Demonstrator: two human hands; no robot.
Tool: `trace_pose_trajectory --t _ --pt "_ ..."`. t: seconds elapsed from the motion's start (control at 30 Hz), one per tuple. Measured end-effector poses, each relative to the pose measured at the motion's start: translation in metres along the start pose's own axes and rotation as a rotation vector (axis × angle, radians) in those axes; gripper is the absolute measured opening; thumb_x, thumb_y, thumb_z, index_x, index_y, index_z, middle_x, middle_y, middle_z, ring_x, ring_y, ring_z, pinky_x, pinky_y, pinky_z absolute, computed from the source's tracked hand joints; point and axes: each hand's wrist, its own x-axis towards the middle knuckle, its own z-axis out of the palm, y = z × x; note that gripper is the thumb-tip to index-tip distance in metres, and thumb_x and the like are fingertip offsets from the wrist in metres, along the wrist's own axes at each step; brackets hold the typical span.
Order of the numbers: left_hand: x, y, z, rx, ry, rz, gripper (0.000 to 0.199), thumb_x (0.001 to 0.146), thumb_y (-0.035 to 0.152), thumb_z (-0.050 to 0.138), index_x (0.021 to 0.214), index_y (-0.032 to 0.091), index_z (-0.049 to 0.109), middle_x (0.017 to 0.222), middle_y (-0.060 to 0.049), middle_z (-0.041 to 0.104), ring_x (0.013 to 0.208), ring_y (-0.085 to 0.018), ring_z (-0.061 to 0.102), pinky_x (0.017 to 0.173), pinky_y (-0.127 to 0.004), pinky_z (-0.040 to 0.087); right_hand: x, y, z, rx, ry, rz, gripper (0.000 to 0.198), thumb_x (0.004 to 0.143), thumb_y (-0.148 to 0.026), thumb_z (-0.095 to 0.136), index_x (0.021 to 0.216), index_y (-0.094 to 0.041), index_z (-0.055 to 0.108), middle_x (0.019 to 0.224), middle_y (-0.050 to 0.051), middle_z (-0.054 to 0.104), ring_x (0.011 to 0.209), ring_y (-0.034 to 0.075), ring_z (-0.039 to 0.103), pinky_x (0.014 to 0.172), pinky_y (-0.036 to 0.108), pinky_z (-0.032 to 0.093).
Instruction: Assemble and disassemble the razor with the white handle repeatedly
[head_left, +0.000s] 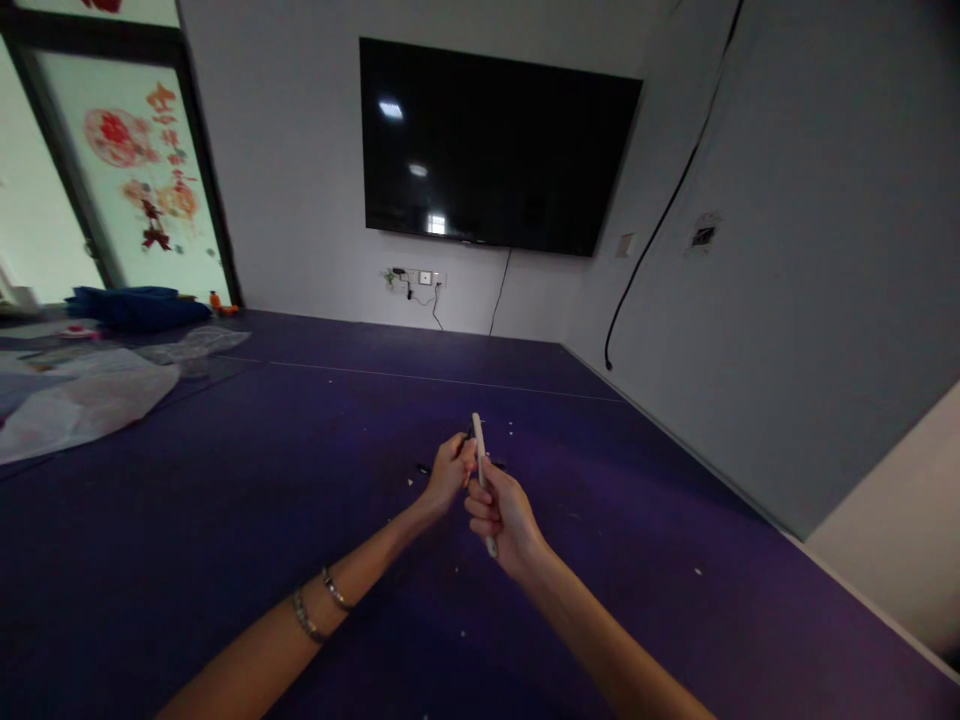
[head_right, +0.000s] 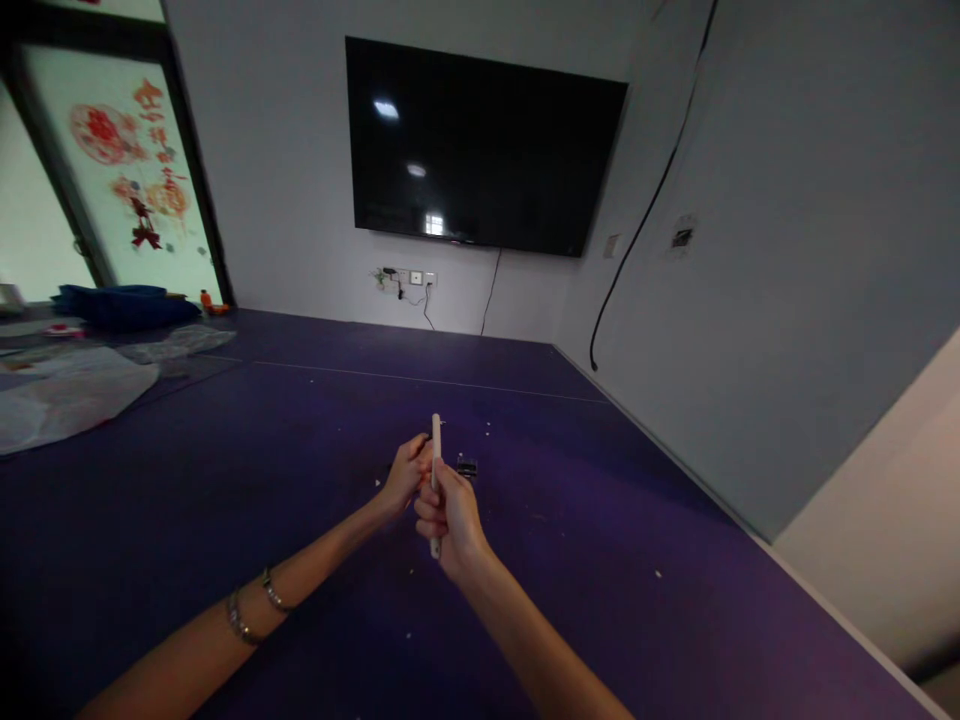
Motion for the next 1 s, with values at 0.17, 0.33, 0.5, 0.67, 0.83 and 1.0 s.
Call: trace_pose_trajectory --t 0.17,0.33,0.5,0.67,0.83,1.0 --pt "-0.003 0.001 0.005 0.063 0.042 0.023 0.03 0.072 0.038 0.051 0.055 0.018 0.037 0.051 0.006 0.034 0.048 -0.007 0.03 0.044 -0.019 0.024 -0.012 0.006 0.007 0.058 0.05 0.006 0.026 0.073 -0.039 0.063 0.076 -0.017 0.048 0.045 -0.012 0.028 0.035 0.0 0.012 0.033 0.014 0.003" --pt "-0.007 -0.001 0.007 0.073 -0.008 0.023 0.028 0.074 0.039 0.049 0.059 0.018 0.041 0.055 0.006 0.037 0.052 -0.009 0.033 0.049 -0.02 0.028 -0.007 0.002 0.005 0.043 0.079 -0.066 0.028 0.071 -0.039 0.064 0.072 -0.018 0.045 0.044 -0.012 0.027 0.035 0.0 0.011 0.034 0.014 0.004" --pt "-0.01 -0.003 0.008 0.07 -0.025 0.035 0.025 0.073 0.035 0.049 0.058 0.018 0.039 0.055 0.006 0.036 0.053 -0.008 0.032 0.05 -0.021 0.027 -0.012 0.007 0.004 0.003 0.098 -0.06 0.029 0.071 -0.042 0.063 0.073 -0.018 0.046 0.045 -0.012 0.027 0.036 0.001 0.012 0.034 0.014 0.003" --pt "-0.015 -0.005 0.012 0.053 -0.065 0.007 0.023 0.072 0.033 0.049 0.058 0.018 0.038 0.054 0.006 0.037 0.052 -0.008 0.033 0.051 -0.02 0.03 -0.013 0.002 0.005 0.075 0.049 -0.022 0.022 0.072 -0.034 0.063 0.076 -0.017 0.048 0.044 -0.013 0.025 0.036 0.001 0.01 0.033 0.014 0.003" --pt "-0.019 -0.008 0.013 0.057 -0.061 -0.002 0.022 0.072 0.034 0.049 0.06 0.018 0.04 0.055 0.006 0.037 0.053 -0.008 0.033 0.05 -0.019 0.03 -0.016 0.005 0.005 0.124 0.058 -0.018 0.021 0.074 -0.034 0.061 0.078 -0.017 0.049 0.045 -0.012 0.025 0.036 0.001 0.01 0.033 0.013 0.004" --pt "-0.024 -0.002 0.014 0.024 -0.065 -0.068 0.021 0.069 0.035 0.051 0.061 0.018 0.041 0.054 0.006 0.039 0.053 -0.009 0.035 0.048 -0.019 0.03 -0.015 -0.001 0.009 0.158 0.066 -0.004 0.018 0.075 -0.031 0.059 0.075 -0.017 0.048 0.044 -0.013 0.023 0.035 0.0 0.008 0.033 0.012 0.003"
